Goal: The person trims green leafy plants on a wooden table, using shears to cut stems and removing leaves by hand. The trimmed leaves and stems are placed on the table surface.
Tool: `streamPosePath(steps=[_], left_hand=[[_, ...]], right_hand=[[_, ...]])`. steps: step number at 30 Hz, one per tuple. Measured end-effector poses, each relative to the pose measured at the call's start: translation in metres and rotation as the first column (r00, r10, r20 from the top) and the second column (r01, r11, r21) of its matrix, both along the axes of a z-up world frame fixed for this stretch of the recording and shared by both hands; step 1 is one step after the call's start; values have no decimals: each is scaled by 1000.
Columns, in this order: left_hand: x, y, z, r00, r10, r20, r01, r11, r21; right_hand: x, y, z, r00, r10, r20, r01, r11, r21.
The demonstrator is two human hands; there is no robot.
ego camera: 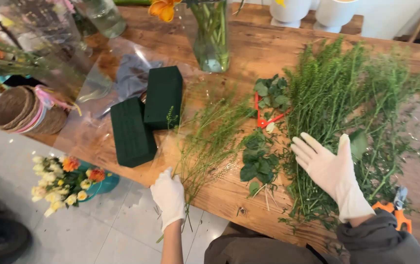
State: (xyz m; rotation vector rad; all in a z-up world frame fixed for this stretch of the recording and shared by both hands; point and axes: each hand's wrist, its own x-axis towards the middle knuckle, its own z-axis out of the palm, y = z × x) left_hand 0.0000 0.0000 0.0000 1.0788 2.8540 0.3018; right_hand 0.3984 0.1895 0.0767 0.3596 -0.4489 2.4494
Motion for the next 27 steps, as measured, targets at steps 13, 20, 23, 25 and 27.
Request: streamPosePath(steps=[13, 20, 23, 25, 27], left_hand=[[-14, 11, -23, 851, 206, 484, -144, 976, -161], [-23, 17, 12, 761, 281, 585, -179, 957, -227], [2, 19, 72, 874, 226, 430, -159, 970, -186], [38, 31, 130, 942, 168, 291, -139, 983, -117], [88, 51, 189, 815, -43, 578, -93, 974, 205]], right_hand=[[37, 4, -56, 925, -377, 41, 378, 926, -18], [-2, 0, 7, 658, -278, 700, 631, 711, -310], [-29, -7, 29, 542, -232, 808, 625, 754, -203], [-39, -9, 30, 422, -220, 879, 624, 774, -106], [-38, -8, 11, 458, -354, 815, 669, 741, -54]])
